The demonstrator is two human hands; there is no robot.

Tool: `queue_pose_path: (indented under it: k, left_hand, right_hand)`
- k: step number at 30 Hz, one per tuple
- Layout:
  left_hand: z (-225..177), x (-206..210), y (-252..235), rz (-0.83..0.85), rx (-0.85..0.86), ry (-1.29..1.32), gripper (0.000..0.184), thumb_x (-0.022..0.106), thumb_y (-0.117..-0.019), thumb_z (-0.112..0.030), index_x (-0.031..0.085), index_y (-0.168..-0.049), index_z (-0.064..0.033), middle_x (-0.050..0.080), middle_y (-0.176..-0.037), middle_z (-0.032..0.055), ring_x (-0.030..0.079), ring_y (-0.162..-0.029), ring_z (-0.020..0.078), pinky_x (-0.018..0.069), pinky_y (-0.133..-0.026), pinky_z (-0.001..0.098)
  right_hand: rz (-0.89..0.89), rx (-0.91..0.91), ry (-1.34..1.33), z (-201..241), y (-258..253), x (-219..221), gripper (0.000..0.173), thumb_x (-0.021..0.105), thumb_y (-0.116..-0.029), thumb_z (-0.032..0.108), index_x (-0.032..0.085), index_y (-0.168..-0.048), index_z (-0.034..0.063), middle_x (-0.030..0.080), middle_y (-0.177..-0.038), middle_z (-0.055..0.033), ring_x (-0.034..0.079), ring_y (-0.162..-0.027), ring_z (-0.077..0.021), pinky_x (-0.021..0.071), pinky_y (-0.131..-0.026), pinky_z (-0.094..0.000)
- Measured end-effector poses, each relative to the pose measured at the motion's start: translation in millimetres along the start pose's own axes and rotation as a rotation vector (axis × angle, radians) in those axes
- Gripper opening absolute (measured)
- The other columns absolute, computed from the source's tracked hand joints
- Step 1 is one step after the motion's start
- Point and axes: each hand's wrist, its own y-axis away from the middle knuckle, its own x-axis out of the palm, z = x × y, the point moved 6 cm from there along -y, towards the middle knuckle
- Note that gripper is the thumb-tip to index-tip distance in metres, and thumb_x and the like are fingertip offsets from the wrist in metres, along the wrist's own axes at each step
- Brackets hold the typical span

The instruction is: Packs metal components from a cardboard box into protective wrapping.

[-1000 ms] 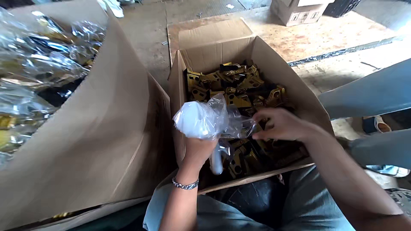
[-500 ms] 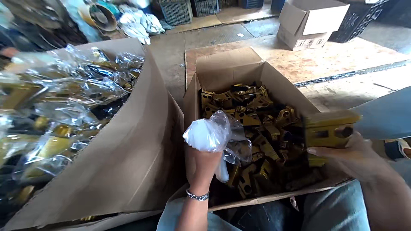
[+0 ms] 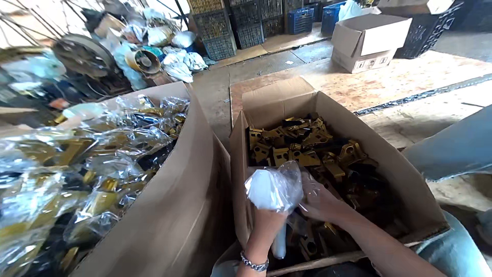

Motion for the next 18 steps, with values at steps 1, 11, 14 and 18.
queue_pose_path:
  k: [1, 11, 14, 18]
  left_hand:
    - [-6, 3, 2, 0.029, 0.062, -0.136, 0.054, 0.082, -0.071, -0.003, 0.059, -0.114, 0.0195, 0.07, -0.105, 0.0152, 0.065, -0.101, 0.0038, 0.051, -0.093, 0.0194]
    - [-3, -2, -3, -0.103, 0.017, -0.183, 0.059, 0.084, -0.0723, -0.005, 0.056, -0.117, 0.0232, 0.069, -0.107, 0.0242, 0.067, -0.101, 0.0146, 0.053, -0.093, 0.0287]
    - [-11, 13, 6, 0.044, 0.069, -0.127, 0.053, 0.083, -0.0706, -0.005, 0.06, -0.112, 0.0195, 0.071, -0.101, 0.0165, 0.066, -0.097, 0.0036, 0.0527, -0.09, 0.0192]
    - [8, -26, -16, -0.156, -0.068, -0.042, 0.074, 0.088, -0.0704, -0.002, 0.048, -0.13, 0.0177, 0.066, -0.116, 0.0173, 0.065, -0.107, 0.0077, 0.0535, -0.096, 0.0238]
  right_hand:
    - [-0.108, -0.031, -0.125, -7, -5, 0, 0.081, 0.078, -0.0841, 0.021, 0.04, -0.146, -0.0125, 0.044, -0.149, -0.0325, 0.045, -0.14, -0.0396, 0.0364, -0.117, -0.0458]
    - [-0.32, -0.073, -0.518, 3, 7, -27, 0.054, 0.074, -0.0855, 0.015, 0.061, -0.135, -0.0028, 0.06, -0.134, -0.0226, 0.058, -0.122, -0.0275, 0.0475, -0.104, -0.0409]
    - [-0.358, -0.18, -0.261, 0, 8, -47, 0.055, 0.077, -0.0822, 0.018, 0.064, -0.131, -0.0023, 0.062, -0.13, -0.0261, 0.06, -0.12, -0.0354, 0.0481, -0.104, -0.0475]
    - [0.074, 0.123, 0.231, -7, 20, -94, 0.037, 0.075, -0.0933, 0.016, 0.067, -0.123, -0.0036, 0.06, -0.129, -0.0295, 0.058, -0.12, -0.0447, 0.0457, -0.103, -0.0579]
